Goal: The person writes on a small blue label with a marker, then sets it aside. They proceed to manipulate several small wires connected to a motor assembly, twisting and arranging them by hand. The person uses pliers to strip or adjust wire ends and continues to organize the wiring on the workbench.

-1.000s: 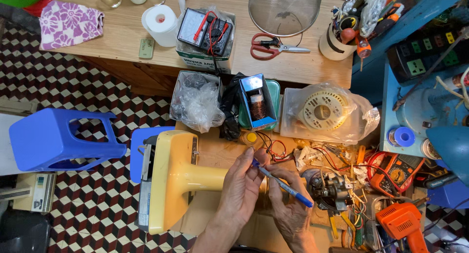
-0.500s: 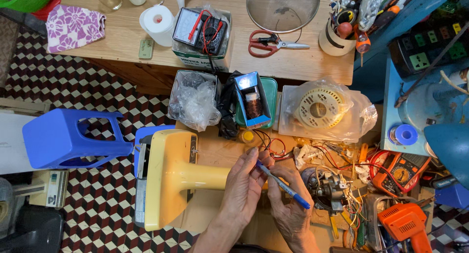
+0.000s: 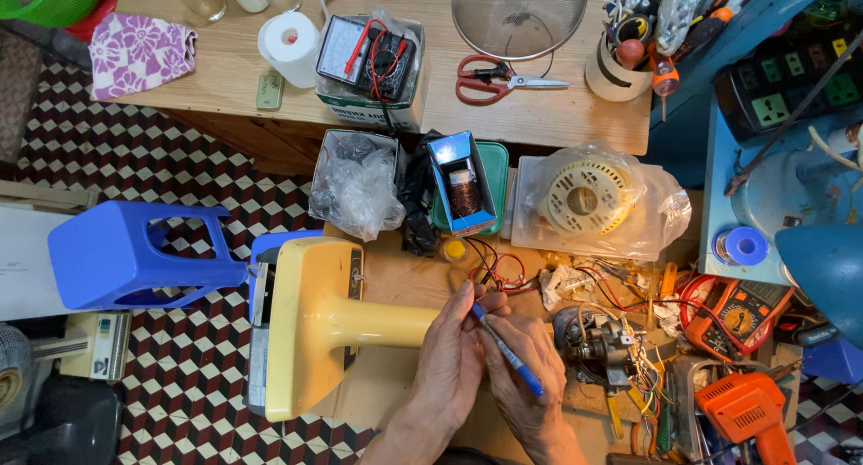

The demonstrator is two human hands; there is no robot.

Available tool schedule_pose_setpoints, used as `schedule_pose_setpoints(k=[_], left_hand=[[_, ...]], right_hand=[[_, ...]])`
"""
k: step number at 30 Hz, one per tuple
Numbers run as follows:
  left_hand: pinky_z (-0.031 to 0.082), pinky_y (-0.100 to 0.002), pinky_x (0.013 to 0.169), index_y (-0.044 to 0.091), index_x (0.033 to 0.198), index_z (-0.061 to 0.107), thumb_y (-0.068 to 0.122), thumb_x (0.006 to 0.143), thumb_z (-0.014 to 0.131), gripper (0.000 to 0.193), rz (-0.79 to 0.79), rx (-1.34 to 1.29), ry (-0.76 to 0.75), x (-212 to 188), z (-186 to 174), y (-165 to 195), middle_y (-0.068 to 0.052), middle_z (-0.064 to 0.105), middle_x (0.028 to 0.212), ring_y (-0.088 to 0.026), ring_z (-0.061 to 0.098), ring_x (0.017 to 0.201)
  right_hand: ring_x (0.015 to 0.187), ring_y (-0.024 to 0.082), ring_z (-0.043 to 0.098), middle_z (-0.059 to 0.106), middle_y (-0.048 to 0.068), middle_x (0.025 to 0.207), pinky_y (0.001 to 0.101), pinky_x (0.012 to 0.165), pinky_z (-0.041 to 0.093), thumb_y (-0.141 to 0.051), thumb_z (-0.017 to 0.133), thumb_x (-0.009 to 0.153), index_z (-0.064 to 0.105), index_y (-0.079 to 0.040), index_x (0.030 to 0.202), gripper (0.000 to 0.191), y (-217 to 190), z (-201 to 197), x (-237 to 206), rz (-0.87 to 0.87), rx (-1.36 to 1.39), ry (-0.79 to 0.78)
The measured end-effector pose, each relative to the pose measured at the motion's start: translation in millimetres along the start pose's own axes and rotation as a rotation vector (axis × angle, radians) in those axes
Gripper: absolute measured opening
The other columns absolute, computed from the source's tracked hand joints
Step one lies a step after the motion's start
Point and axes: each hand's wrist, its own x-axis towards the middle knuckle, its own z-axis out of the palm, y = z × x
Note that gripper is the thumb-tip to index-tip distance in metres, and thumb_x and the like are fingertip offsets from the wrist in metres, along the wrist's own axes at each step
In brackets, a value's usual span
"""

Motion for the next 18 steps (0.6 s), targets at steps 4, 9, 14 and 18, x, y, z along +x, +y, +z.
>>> schedule_pose_setpoints(k=[4, 9, 14, 18], left_hand=[[0.054, -0.037, 0.094, 0.006, 0.115, 0.064, 0.033, 0.096, 0.062, 0.033, -0.027, -0.080, 0.056, -7, -12, 3, -0.012, 0.070, 0.102, -0.023, 0.066, 0.101], [0.053, -0.034, 0.094, 0.002, 0.115, 0.067, 0.034, 0.098, 0.062, 0.037, -0.006, -0.105, 0.021, -20, -28, 10, -0.010, 0.070, 0.104, -0.020, 0.065, 0.102], [0.053, -0.035, 0.093, 0.001, 0.116, 0.064, 0.036, 0.098, 0.060, 0.040, 0.036, -0.046, -0.034, -34, -34, 17, -0.011, 0.071, 0.105, -0.019, 0.066, 0.101], [0.053, -0.037, 0.097, 0.002, 0.119, 0.060, 0.034, 0.099, 0.060, 0.038, 0.181, 0.052, -0.063, -36, -41, 29, -0.013, 0.071, 0.109, -0.020, 0.067, 0.102]], right_hand=[[0.082, 0.029, 0.068, 0.069, 0.014, 0.092, 0.0363, 0.072, 0.054, 0.004, 0.077, 0.084, 0.067, 0.002, 0.110, 0.028, -9, 12, -8, -0.057, -0.002, -0.034], [0.080, 0.029, 0.067, 0.070, 0.015, 0.094, 0.0365, 0.070, 0.055, 0.005, 0.076, 0.085, 0.066, 0.003, 0.111, 0.028, -22, 24, -15, -0.134, -0.011, -0.042], [0.088, 0.027, 0.069, 0.069, 0.014, 0.100, 0.0344, 0.077, 0.056, 0.002, 0.074, 0.087, 0.066, 0.002, 0.113, 0.027, -36, 20, -22, -0.060, 0.052, -0.083], [0.076, 0.018, 0.069, 0.071, 0.011, 0.092, 0.0301, 0.068, 0.055, 0.001, 0.073, 0.087, 0.073, 0.002, 0.113, 0.026, -47, 11, -36, 0.408, 0.110, -0.184]])
